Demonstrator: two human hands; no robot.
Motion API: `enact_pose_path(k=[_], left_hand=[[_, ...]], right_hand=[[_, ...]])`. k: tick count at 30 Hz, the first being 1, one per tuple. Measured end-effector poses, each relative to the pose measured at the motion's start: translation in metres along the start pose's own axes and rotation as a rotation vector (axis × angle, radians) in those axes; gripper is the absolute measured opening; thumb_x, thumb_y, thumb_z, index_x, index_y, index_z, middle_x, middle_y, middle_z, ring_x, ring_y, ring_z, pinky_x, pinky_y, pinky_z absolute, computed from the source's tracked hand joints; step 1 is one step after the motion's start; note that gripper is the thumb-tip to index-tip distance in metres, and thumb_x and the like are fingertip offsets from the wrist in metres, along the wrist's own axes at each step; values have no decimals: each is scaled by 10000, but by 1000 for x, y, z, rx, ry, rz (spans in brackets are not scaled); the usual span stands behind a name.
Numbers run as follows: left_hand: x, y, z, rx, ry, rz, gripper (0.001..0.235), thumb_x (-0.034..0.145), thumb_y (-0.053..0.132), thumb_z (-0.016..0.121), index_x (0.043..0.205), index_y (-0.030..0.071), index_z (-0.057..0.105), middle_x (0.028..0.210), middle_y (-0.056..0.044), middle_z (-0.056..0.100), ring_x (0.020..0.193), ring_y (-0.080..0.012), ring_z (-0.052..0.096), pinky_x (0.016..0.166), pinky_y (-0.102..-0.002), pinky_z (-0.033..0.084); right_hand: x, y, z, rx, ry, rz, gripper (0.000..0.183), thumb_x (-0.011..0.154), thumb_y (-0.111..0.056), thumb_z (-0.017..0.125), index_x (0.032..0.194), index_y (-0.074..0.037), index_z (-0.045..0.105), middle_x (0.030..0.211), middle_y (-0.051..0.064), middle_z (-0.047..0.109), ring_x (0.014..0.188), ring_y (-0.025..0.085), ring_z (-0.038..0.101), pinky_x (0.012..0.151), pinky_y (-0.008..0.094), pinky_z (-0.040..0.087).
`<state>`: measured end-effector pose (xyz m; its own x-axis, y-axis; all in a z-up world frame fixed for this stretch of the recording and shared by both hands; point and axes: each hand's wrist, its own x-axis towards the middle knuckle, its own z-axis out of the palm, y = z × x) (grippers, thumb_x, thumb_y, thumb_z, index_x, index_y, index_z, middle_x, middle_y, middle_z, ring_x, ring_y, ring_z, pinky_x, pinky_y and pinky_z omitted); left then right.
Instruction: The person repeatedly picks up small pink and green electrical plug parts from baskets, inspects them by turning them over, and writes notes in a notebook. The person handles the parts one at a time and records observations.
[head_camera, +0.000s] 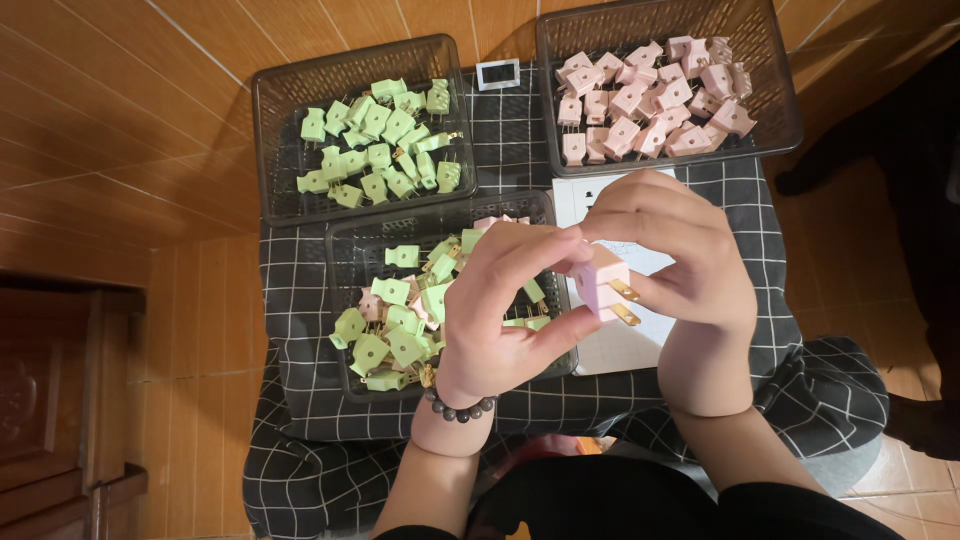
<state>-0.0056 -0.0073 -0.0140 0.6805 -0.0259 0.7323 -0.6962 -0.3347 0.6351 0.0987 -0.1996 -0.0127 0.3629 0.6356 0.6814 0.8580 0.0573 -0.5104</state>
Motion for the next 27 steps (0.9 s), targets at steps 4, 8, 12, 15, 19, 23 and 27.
enact_pose_path(k=[4, 8, 12, 15, 19, 23, 27], left_hand=[[10, 5, -2, 106, 11, -42, 504, 980, 348, 784, 1373, 108, 581, 1288, -112, 668, 1178, -266, 708, 1068, -382, 644], [22, 11, -5, 107, -59, -172, 440, 994, 366, 677, 1262, 23, 617, 1233, -128, 667, 1165, -287, 687, 1023, -386, 601], [14, 7, -5, 114, -57, -144, 370, 1042, 267, 706, 1343, 96, 576, 1318, -97, 688, 1235, -286, 722, 1103, -408, 604], [10, 0, -7, 95, -43, -60, 373, 1085, 143, 721, 1419, 150, 555, 1323, -125, 629, 1236, -272, 675, 1048, -372, 664], [13, 5, -6, 124, -44, -77, 315, 1084, 138, 700, 1382, 124, 597, 1289, -133, 607, 1165, -265, 702, 1033, -352, 669], [14, 5, -7, 144, -47, -104, 406, 1011, 269, 749, 1347, 84, 616, 1223, -137, 694, 1115, -270, 716, 992, -368, 631], [-5, -13, -4, 175, -139, -51, 468, 1038, 309, 729, 1429, 118, 556, 1244, -110, 767, 1129, -236, 778, 975, -323, 709]], right_hand=[[1, -1, 2, -25, -35, -30, 343, 1040, -315, 571, 1136, -7, 687, 1018, 126, 664, 915, 271, 623, 864, 394, 513], [1, 1, 3, 16, -7, -18, 308, 952, -328, 667, 939, -22, 637, 924, 125, 617, 875, 322, 604, 857, 430, 519], [-1, 0, 0, 53, 59, 70, 354, 964, -314, 677, 1120, 4, 684, 1045, 148, 668, 927, 284, 637, 886, 388, 505], [-16, 5, 1, 105, 190, 128, 589, 866, -265, 826, 1319, 19, 580, 1115, 191, 692, 1003, 302, 688, 992, 405, 554], [-18, 8, 1, 88, 205, 47, 518, 888, -220, 823, 1279, 41, 605, 1126, 194, 683, 948, 322, 659, 919, 427, 548], [-7, -9, -1, 57, 196, 114, 425, 882, -280, 770, 1157, 29, 671, 1031, 154, 713, 904, 293, 667, 903, 403, 550], [-24, 11, -6, 41, 126, 17, 478, 898, -334, 792, 1217, 5, 683, 1070, 124, 724, 948, 239, 698, 897, 334, 589]])
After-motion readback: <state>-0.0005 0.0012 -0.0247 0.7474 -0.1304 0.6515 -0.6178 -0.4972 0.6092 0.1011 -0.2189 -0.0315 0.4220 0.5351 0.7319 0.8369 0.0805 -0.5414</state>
